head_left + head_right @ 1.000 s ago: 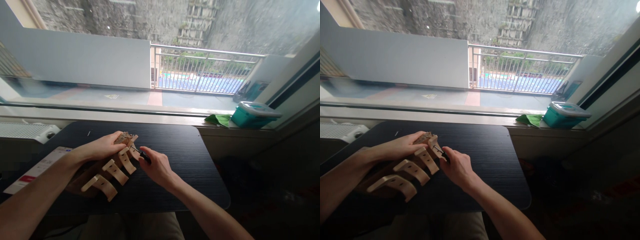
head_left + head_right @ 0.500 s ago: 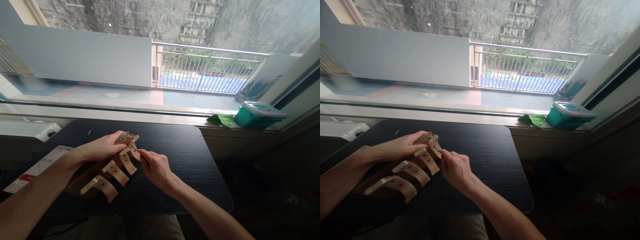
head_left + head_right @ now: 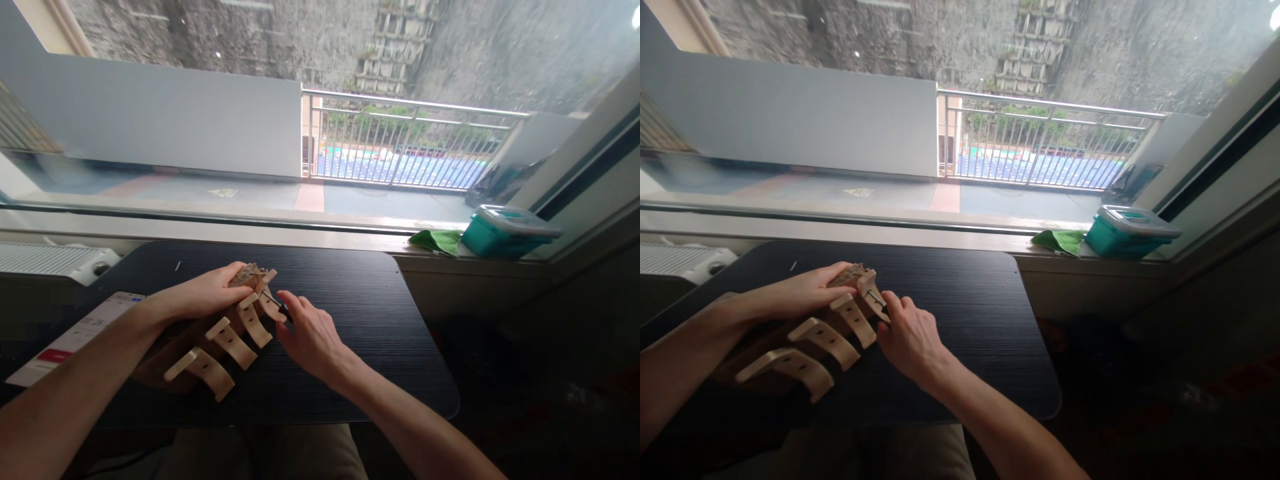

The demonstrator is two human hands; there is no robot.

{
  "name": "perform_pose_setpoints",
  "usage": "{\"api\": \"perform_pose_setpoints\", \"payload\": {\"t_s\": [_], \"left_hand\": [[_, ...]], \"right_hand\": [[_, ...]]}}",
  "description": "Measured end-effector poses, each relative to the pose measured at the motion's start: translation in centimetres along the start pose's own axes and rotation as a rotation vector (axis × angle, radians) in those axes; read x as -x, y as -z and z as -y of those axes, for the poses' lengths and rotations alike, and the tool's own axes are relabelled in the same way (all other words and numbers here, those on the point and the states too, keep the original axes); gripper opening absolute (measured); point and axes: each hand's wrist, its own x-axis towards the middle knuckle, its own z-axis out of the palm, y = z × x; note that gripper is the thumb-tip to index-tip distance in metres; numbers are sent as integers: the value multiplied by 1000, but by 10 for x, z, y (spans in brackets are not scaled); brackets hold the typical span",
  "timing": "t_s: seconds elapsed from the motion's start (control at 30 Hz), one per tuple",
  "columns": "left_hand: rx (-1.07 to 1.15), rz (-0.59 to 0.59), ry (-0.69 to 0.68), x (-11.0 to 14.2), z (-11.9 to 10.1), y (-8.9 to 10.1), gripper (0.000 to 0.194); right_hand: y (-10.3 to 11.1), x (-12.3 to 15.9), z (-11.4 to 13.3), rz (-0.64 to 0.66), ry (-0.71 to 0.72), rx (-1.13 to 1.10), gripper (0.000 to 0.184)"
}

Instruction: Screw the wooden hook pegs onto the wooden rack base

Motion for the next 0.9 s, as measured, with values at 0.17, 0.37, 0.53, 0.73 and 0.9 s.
{"api": "perform_pose_setpoints", "payload": {"t_s": [0.17, 0.37, 0.53, 0.73, 0.9], "left_hand": [[-18, 6, -4, 0, 4, 0, 64], [5, 10, -10, -2, 6, -1, 62], [13, 18, -18, -3, 8, -1, 61], [30, 19, 11, -2, 5, -2, 56], [47, 21, -9, -1, 2, -2, 56]], "right_hand": [[2, 3, 1, 59, 187, 432, 36], [-5, -5, -3, 62, 222, 424, 36], [-4, -5, -7, 78, 226, 375, 40], [7, -16, -13, 39, 107, -31, 33], [12, -20, -7, 31, 61, -31, 29]]}}
